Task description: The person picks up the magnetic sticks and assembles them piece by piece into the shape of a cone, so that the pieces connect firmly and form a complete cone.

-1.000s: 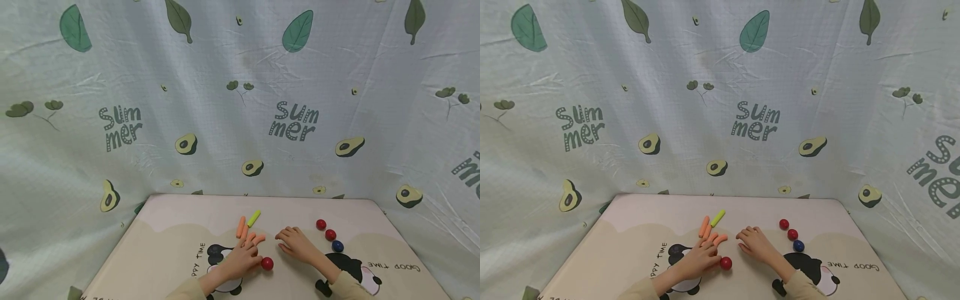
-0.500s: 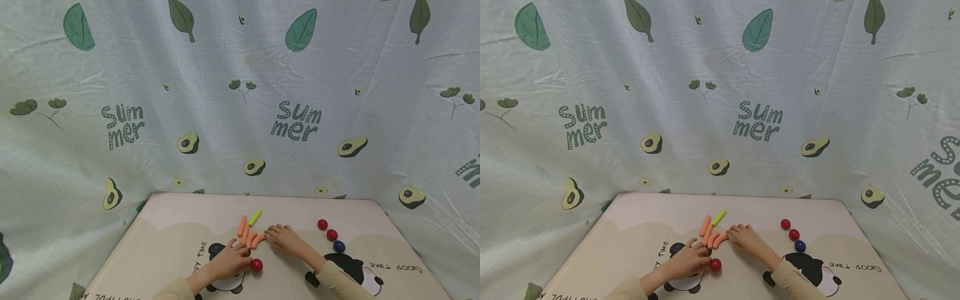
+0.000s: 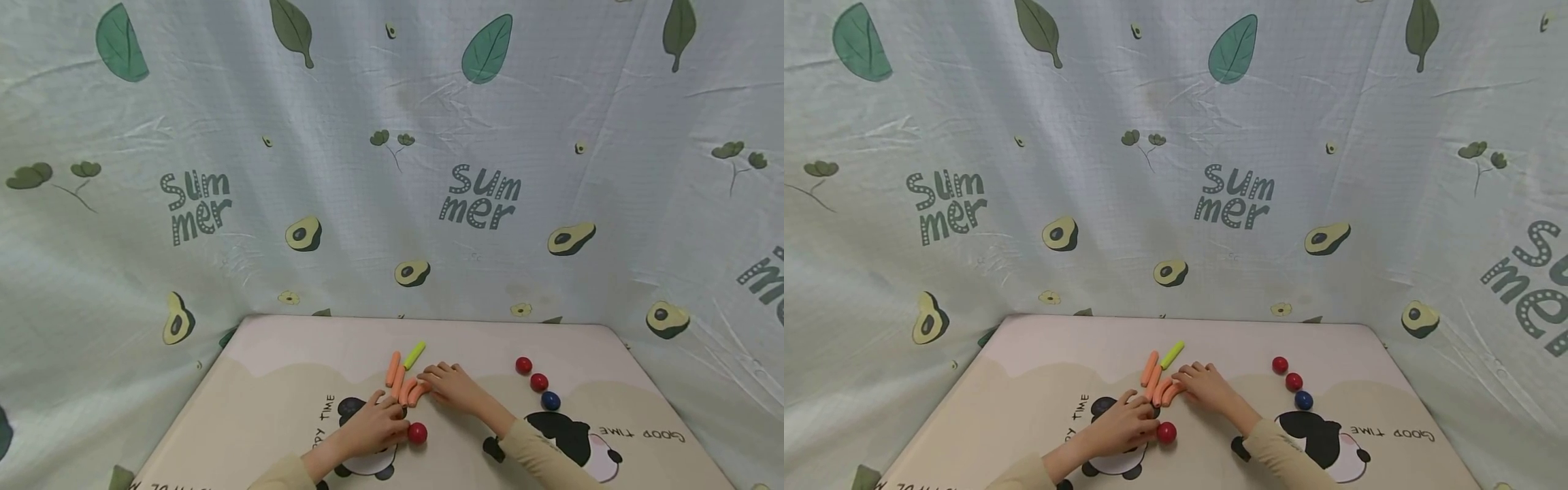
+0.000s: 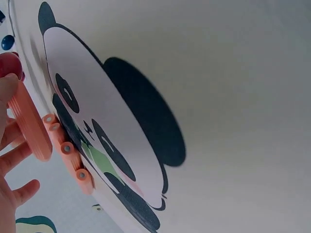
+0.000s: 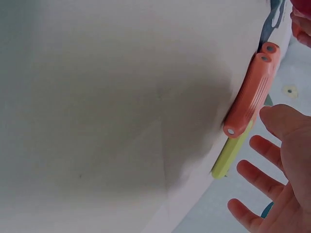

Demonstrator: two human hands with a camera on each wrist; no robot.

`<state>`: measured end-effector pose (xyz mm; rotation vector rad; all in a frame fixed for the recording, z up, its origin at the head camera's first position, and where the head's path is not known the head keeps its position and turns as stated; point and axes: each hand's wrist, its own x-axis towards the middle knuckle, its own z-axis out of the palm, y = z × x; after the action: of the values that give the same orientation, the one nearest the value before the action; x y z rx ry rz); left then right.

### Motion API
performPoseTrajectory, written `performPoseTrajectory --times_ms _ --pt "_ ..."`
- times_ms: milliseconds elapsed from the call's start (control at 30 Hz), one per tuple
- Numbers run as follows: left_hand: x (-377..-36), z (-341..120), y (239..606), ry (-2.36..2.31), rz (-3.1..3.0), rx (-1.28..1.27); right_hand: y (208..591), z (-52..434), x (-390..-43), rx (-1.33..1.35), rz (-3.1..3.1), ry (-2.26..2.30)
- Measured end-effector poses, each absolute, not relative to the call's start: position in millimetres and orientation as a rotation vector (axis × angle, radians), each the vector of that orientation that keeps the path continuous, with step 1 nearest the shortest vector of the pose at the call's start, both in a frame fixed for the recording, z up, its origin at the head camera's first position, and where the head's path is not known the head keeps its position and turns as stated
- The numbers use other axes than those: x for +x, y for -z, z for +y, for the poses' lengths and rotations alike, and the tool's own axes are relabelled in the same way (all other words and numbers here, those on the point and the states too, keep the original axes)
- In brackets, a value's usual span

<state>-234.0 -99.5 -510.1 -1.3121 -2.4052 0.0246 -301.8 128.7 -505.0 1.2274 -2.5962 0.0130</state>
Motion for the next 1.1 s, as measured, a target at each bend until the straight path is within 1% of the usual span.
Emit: performPoseTrajectory --times_ms 633,1100 --pt "-233.0 -93.9 508.2 -0.049 -2.381 -1.343 514.5 122.5 -303.7 1.154 -2.523 0.224" --pt "-233.8 -86.9 506.7 -0.042 -2.387 -1.377 504.9 152.4 -297.8 1.107 -2.59 0.222"
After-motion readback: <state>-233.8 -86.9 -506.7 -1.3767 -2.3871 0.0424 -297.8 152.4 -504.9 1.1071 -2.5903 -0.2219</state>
